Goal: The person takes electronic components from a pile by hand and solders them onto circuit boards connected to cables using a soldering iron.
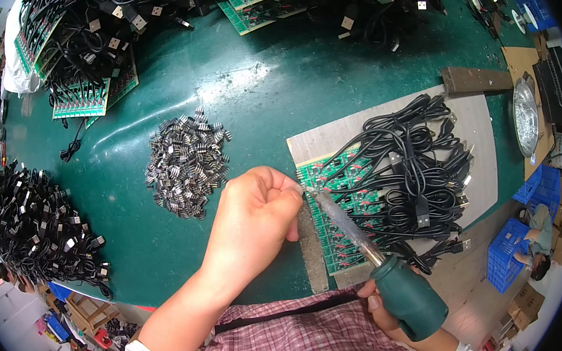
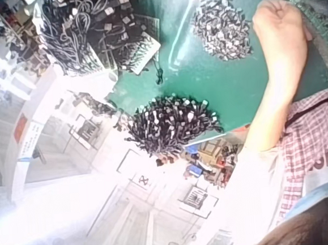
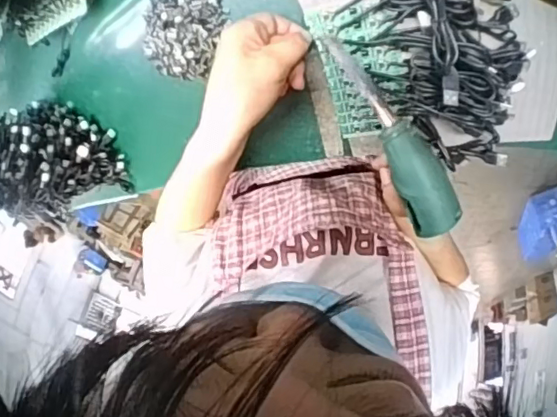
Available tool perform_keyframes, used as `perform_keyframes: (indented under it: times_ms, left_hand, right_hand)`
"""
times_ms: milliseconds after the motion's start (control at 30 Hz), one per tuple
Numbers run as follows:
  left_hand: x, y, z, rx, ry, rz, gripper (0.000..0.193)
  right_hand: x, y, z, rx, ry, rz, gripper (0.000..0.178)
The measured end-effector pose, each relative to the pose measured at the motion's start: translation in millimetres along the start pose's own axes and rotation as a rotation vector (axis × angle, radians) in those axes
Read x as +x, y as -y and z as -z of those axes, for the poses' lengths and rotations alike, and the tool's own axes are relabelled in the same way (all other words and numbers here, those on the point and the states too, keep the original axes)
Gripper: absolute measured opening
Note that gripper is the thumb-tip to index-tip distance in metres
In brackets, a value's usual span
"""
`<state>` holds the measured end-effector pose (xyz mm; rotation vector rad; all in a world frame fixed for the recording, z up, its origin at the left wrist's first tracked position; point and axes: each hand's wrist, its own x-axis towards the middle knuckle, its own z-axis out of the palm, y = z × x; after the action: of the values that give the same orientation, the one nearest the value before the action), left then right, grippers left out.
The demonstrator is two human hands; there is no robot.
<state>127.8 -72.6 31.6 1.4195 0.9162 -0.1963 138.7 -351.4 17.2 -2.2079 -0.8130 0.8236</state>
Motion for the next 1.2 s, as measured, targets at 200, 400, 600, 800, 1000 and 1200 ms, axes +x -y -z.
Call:
perform_keyframes:
  times_ms: [200, 400, 600, 800, 1000, 1200]
  left_hand:
    - [4, 3, -4, 0.005, 0.017, -0.001, 0.014]
    - [2, 0, -2, 0.011, 0.010, -0.006, 0.015]
    - [3, 2, -1, -0.005, 0.010, -0.003, 0.014]
    - [-14, 4, 17, 0.048, -0.122, -0.148, 0.017]
    - [-26, 19, 64, 0.203, -0.507, -0.406, 0.010]
    - [-9, 22, 53, 0.951, -0.483, -0.861, 0.015]
  right_hand:
    - [6, 14, 11, -0.007, -0.030, 0.043, 0.006]
    - [-3, 16, 4, -0.176, -0.056, -0.070, 0.032]
    - [9, 24, 11, 0.028, -0.042, -0.070, 0.015]
    - [14, 29, 17, 0.215, -0.061, -0.049, 0.013]
    - [12, 29, 7, 0.485, -0.161, -0.106, 0.010]
    - [18, 33, 13, 0.415, -0.094, -0.171, 0.008]
